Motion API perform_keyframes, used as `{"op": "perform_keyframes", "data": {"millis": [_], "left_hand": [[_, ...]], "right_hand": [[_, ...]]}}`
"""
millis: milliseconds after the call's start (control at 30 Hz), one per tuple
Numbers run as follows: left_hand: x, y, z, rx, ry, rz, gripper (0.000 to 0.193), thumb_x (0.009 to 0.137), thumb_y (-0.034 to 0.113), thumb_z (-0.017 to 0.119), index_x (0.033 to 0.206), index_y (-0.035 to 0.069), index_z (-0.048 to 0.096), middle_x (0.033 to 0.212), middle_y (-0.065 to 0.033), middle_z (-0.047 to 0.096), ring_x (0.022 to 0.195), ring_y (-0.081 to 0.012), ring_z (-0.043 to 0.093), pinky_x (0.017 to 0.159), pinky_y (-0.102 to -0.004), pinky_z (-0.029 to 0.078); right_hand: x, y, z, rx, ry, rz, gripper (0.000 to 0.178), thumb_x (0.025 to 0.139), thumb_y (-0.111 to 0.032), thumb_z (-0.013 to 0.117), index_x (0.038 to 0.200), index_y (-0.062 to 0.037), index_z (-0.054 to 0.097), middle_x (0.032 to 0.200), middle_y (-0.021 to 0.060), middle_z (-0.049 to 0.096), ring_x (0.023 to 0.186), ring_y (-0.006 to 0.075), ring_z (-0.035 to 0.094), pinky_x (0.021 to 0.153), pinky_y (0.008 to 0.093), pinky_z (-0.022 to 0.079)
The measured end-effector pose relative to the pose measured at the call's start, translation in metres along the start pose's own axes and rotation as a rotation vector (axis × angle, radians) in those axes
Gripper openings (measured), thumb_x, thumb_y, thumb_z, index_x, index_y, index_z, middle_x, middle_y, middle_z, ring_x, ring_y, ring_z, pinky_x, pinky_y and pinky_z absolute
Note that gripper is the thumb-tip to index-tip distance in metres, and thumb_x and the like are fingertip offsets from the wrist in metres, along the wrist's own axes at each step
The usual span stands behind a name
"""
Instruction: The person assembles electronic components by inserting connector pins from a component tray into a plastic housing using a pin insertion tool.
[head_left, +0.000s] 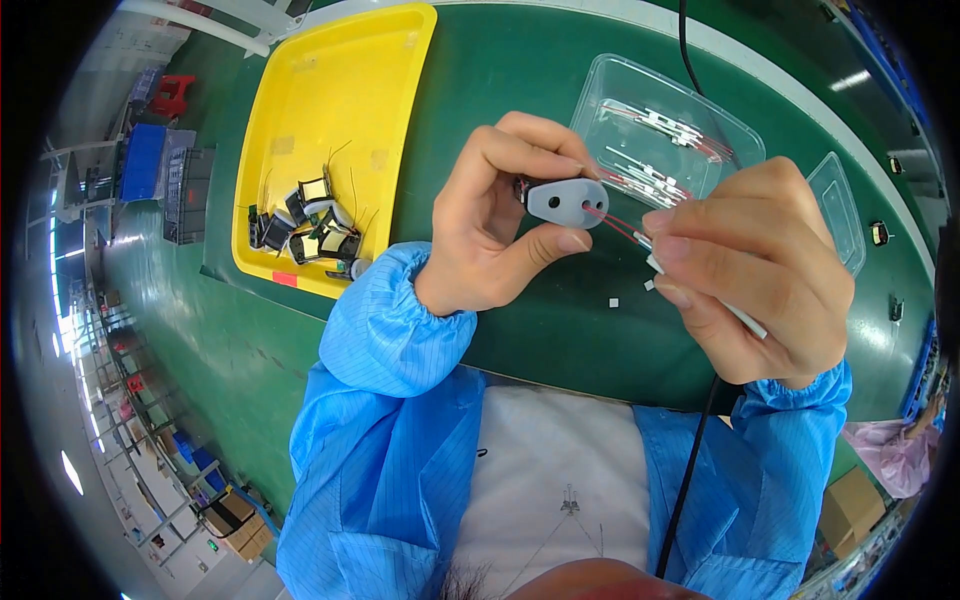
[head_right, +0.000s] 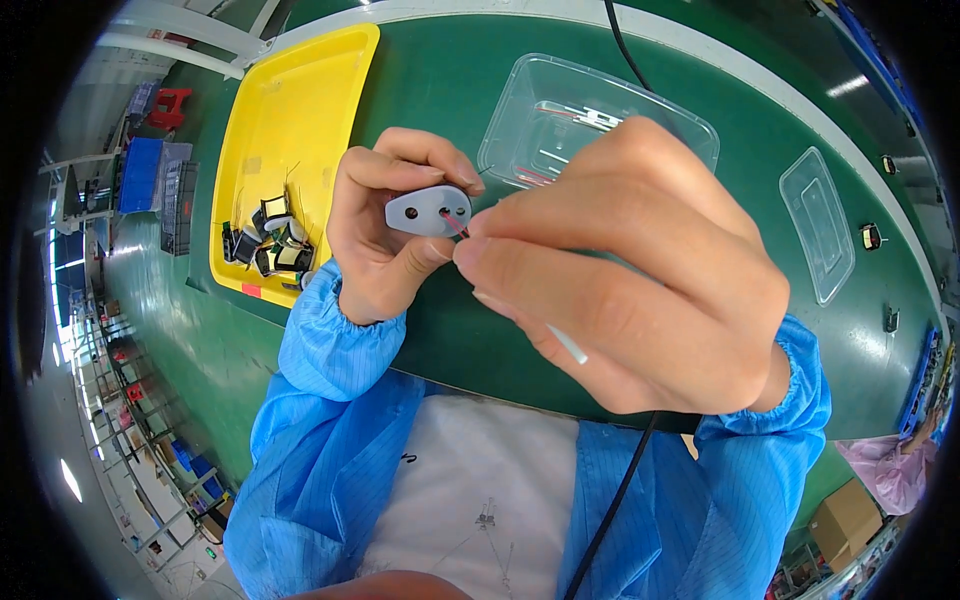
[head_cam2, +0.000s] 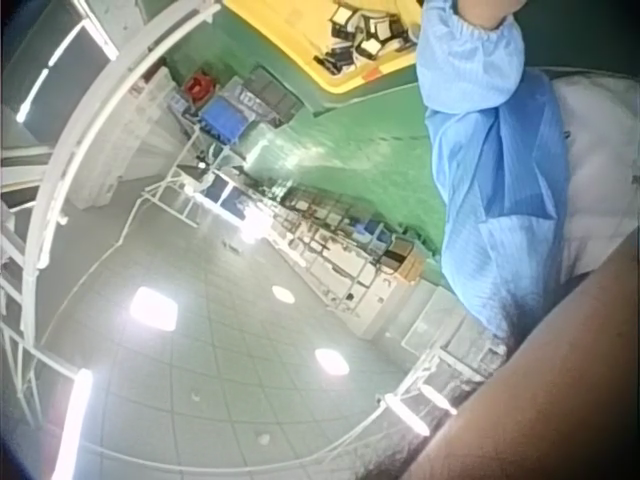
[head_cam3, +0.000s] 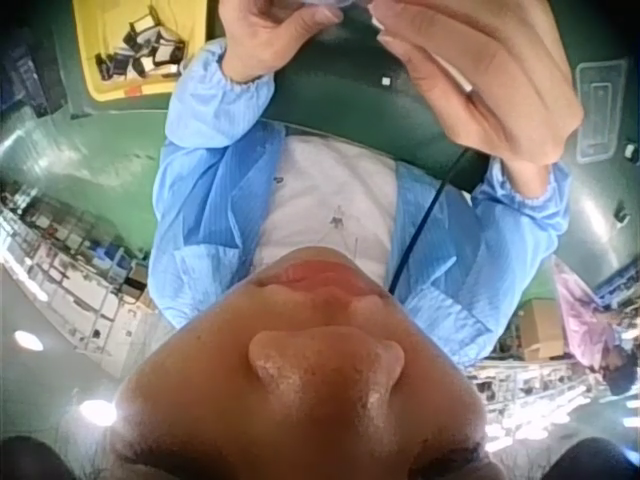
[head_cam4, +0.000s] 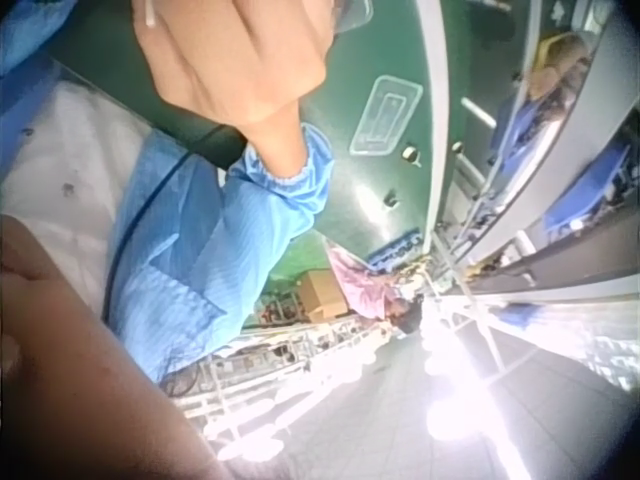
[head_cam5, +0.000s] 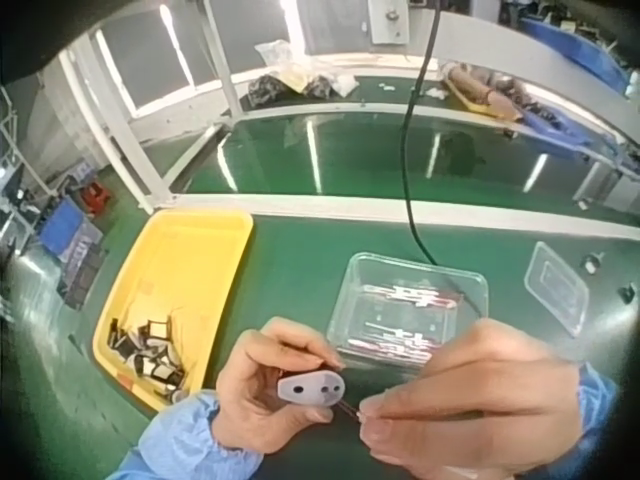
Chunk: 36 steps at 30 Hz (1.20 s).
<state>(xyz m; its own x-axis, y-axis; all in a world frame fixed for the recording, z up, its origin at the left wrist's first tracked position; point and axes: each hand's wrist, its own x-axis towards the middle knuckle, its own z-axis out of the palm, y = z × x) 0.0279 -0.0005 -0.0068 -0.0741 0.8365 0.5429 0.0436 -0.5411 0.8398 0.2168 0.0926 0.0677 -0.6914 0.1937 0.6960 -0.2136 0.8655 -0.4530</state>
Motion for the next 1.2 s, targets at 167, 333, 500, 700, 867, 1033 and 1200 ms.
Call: {"op": "perform_keyframes", "data": {"millis": [167, 333, 500, 700, 867, 1033, 1200], "left_hand": [[0.0, 0.0, 0.0, 0.009, 0.005, -0.013, 0.043, 0.081, 0.023, 0.072, 0.108, 0.004, 0.044, 0.106, -0.0186, 0.052, 0.095, -0.0239, 0.057, 0.081, -0.0348, 0.05], [0.0, -0.001, 0.0, 0.004, 0.002, -0.007, 0.043, 0.081, 0.023, 0.072, 0.107, 0.004, 0.044, 0.106, -0.0185, 0.052, 0.095, -0.0239, 0.057, 0.082, -0.035, 0.05], [0.0, 0.006, 0.002, -0.025, 0.036, -0.085, 0.041, 0.085, 0.027, 0.065, 0.111, 0.002, 0.044, 0.106, -0.018, 0.052, 0.094, -0.0227, 0.055, 0.084, -0.0351, 0.047], [0.004, 0.011, -0.01, -0.236, -0.065, -0.277, 0.026, 0.089, 0.016, 0.059, 0.108, -0.002, 0.057, 0.102, -0.012, 0.055, 0.095, -0.0187, 0.055, 0.084, -0.0296, 0.043], [0.009, 0.019, -0.005, -0.126, -0.194, -0.245, 0.011, 0.085, 0.007, 0.064, 0.093, 0.0, 0.068, 0.095, -0.0101, 0.058, 0.091, -0.0179, 0.055, 0.081, -0.0291, 0.045], [0.005, 0.022, 0.0, -0.17, -0.141, -0.347, 0.011, 0.081, 0.008, 0.064, 0.088, 0.002, 0.071, 0.09, -0.0114, 0.056, 0.082, -0.0202, 0.054, 0.073, -0.0292, 0.043], [0.006, 0.023, -0.005, -0.081, -0.207, -0.304, 0.009, 0.081, 0.006, 0.064, 0.085, 0.002, 0.071, 0.088, -0.0116, 0.057, 0.079, -0.0181, 0.053, 0.07, -0.0296, 0.043]], "right_hand": [[0.0, 0.0, 0.0, -0.02, -0.004, -0.004, 0.026, 0.066, -0.002, 0.074, 0.091, -0.0028, 0.066, 0.089, 0.0134, 0.067, 0.07, 0.0238, 0.055, 0.059, 0.0318, 0.044], [0.0, 0.001, 0.0, -0.007, 0.002, -0.018, 0.026, 0.066, -0.001, 0.074, 0.091, -0.0021, 0.066, 0.089, 0.0138, 0.067, 0.069, 0.0239, 0.055, 0.058, 0.0318, 0.044], [0.002, 0.012, -0.006, 0.087, -0.006, -0.03, 0.019, 0.075, -0.004, 0.069, 0.091, 0.0014, 0.063, 0.087, 0.0173, 0.066, 0.069, 0.0227, 0.055, 0.06, 0.0324, 0.042], [-0.003, 0.026, 0.001, 0.522, 0.037, 0.354, 0.019, 0.086, -0.012, 0.06, 0.097, 0.0042, 0.058, 0.087, 0.0159, 0.063, 0.079, 0.0206, 0.054, 0.068, 0.0317, 0.043], [-0.005, 0.028, 0.014, 0.714, 0.035, 0.469, 0.02, 0.086, -0.014, 0.061, 0.096, 0.0034, 0.059, 0.085, 0.0148, 0.062, 0.078, 0.0194, 0.054, 0.069, 0.0307, 0.043], [-0.007, 0.031, 0.016, 0.773, -0.003, 0.469, 0.02, 0.086, -0.015, 0.062, 0.094, 0.0025, 0.059, 0.084, 0.0141, 0.062, 0.076, 0.0185, 0.054, 0.068, 0.0293, 0.043], [-0.009, 0.039, 0.001, 0.824, 0.084, 0.554, 0.027, 0.091, -0.021, 0.057, 0.103, 0.0021, 0.055, 0.088, 0.0137, 0.06, 0.069, 0.0128, 0.047, 0.056, 0.0219, 0.038]]}}
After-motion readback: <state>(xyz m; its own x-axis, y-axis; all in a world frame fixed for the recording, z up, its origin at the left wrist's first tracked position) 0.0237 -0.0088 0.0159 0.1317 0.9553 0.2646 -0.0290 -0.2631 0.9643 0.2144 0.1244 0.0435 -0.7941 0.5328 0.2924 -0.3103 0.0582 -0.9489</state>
